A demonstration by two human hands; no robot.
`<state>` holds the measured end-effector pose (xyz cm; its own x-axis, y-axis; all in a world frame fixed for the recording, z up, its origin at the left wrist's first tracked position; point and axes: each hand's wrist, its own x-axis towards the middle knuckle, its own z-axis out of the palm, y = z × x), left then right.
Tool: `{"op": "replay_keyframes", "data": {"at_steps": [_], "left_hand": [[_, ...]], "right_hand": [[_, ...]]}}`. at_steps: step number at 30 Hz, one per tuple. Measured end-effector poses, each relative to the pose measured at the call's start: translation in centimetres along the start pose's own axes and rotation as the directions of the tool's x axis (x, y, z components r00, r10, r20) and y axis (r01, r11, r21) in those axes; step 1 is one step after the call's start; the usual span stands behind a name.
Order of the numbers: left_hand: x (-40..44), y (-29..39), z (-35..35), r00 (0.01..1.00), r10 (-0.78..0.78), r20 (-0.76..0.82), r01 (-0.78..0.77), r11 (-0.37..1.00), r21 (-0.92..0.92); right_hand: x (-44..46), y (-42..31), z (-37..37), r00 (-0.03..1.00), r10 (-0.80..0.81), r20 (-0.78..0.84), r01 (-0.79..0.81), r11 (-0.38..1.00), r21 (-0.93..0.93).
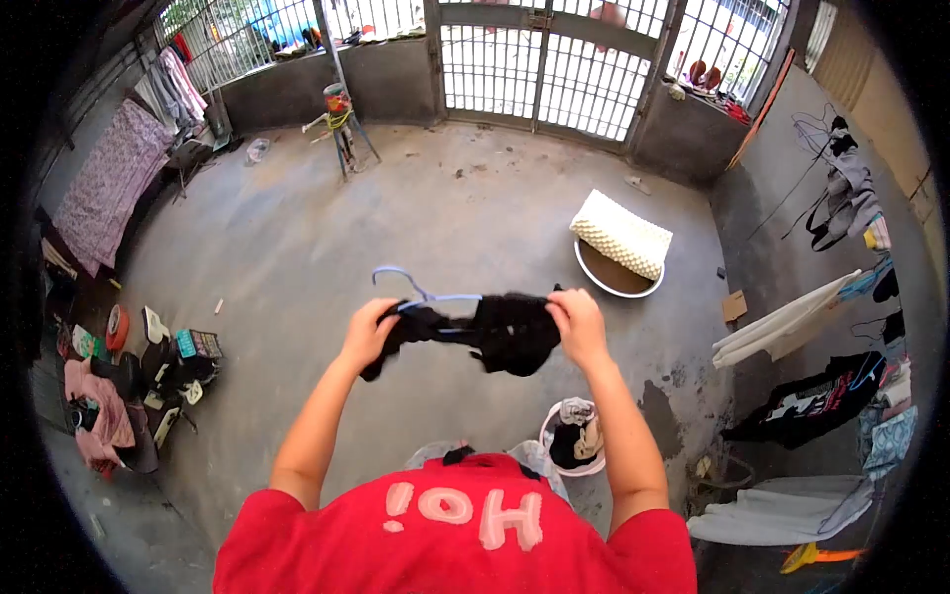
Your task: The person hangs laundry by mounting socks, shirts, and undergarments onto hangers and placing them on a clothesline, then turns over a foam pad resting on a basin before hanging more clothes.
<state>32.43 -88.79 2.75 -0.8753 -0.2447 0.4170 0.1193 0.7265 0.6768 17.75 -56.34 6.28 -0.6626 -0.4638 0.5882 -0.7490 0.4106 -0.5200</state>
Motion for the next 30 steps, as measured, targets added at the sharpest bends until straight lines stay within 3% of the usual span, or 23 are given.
{"op": "replay_keyframes", "data": {"at_steps": [2, 6, 8, 10, 13, 14, 16, 18, 19, 20, 21, 23, 24, 26, 28, 30], "left_hand": [[0.9, 0.4, -0.6, 0.999, -0.039, 0.021, 0.040, 0.998, -0.042], [2.2, 0.5, -1.5, 0.992, 0.078, -0.101, -0.083, 0.996, -0.043], [3.2, 4.0, -3.9, 0.988, 0.011, -0.152, -0.031, 0.991, -0.132], [4.5, 8.1, -6.7, 0.958, 0.090, -0.271, -0.124, 0.986, -0.112], [4.3, 10.4, -9.7, 0.838, 0.241, -0.489, -0.152, 0.965, 0.215], [3.9, 9.6, -9.0, 0.838, 0.248, -0.487, -0.158, 0.963, 0.220], [2.2, 5.6, -5.6, 0.899, 0.202, -0.388, -0.111, 0.963, 0.244], [0.1, 1.1, -2.6, 0.991, 0.029, -0.132, 0.005, 0.969, 0.249], [-0.1, 1.4, -1.8, 0.993, -0.113, -0.039, 0.119, 0.961, 0.251], [0.0, 1.5, -1.1, 0.987, -0.136, -0.091, 0.147, 0.980, 0.131], [0.6, 1.8, -1.5, 0.990, -0.103, -0.095, 0.114, 0.987, 0.116], [2.7, 4.9, -3.5, 0.989, -0.024, -0.145, 0.038, 0.995, 0.095], [3.6, 7.1, -4.6, 0.966, 0.063, -0.251, -0.040, 0.995, 0.095], [5.4, 11.8, -7.1, 0.886, 0.229, -0.403, -0.190, 0.973, 0.133], [6.7, 12.4, -6.8, 0.856, 0.303, -0.419, -0.220, 0.947, 0.234], [7.0, 6.3, -2.9, 0.941, 0.259, -0.218, -0.159, 0.906, 0.391]], "right_hand": [[0.8, -0.3, 0.2, 0.999, 0.024, -0.023, -0.023, 0.999, 0.048], [2.4, -1.3, -0.8, 0.997, -0.040, -0.059, 0.044, 0.997, 0.062], [3.9, -2.5, -3.0, 0.989, -0.107, -0.101, 0.113, 0.992, 0.062], [5.5, -5.7, -6.3, 0.972, -0.089, -0.217, 0.101, 0.994, 0.045], [6.6, -8.2, -10.0, 0.844, -0.178, -0.505, 0.158, 0.984, -0.084], [6.1, -6.5, -9.0, 0.841, -0.176, -0.512, 0.156, 0.984, -0.082], [3.0, -0.8, -4.3, 0.951, -0.046, -0.307, 0.018, 0.995, -0.094], [-0.4, 2.0, -1.4, 0.993, 0.109, -0.046, -0.106, 0.992, 0.064], [-0.5, 1.5, -1.3, 0.991, 0.120, -0.055, -0.117, 0.991, 0.070], [-0.6, 1.0, -1.3, 0.989, 0.136, -0.065, -0.131, 0.989, 0.073], [0.1, 0.2, -2.6, 0.992, 0.124, -0.001, -0.123, 0.988, 0.088], [1.3, -2.0, -4.9, 0.990, 0.103, -0.092, -0.093, 0.990, 0.110], [2.3, -3.7, -6.6, 0.983, 0.128, -0.130, -0.113, 0.987, 0.114], [4.0, -5.7, -8.7, 0.936, 0.020, -0.351, 0.019, 0.994, 0.109], [4.0, -5.1, -7.9, 0.926, -0.046, -0.375, 0.067, 0.997, 0.045], [1.8, 0.9, -2.7, 0.978, 0.074, -0.197, -0.067, 0.997, 0.042]]}}
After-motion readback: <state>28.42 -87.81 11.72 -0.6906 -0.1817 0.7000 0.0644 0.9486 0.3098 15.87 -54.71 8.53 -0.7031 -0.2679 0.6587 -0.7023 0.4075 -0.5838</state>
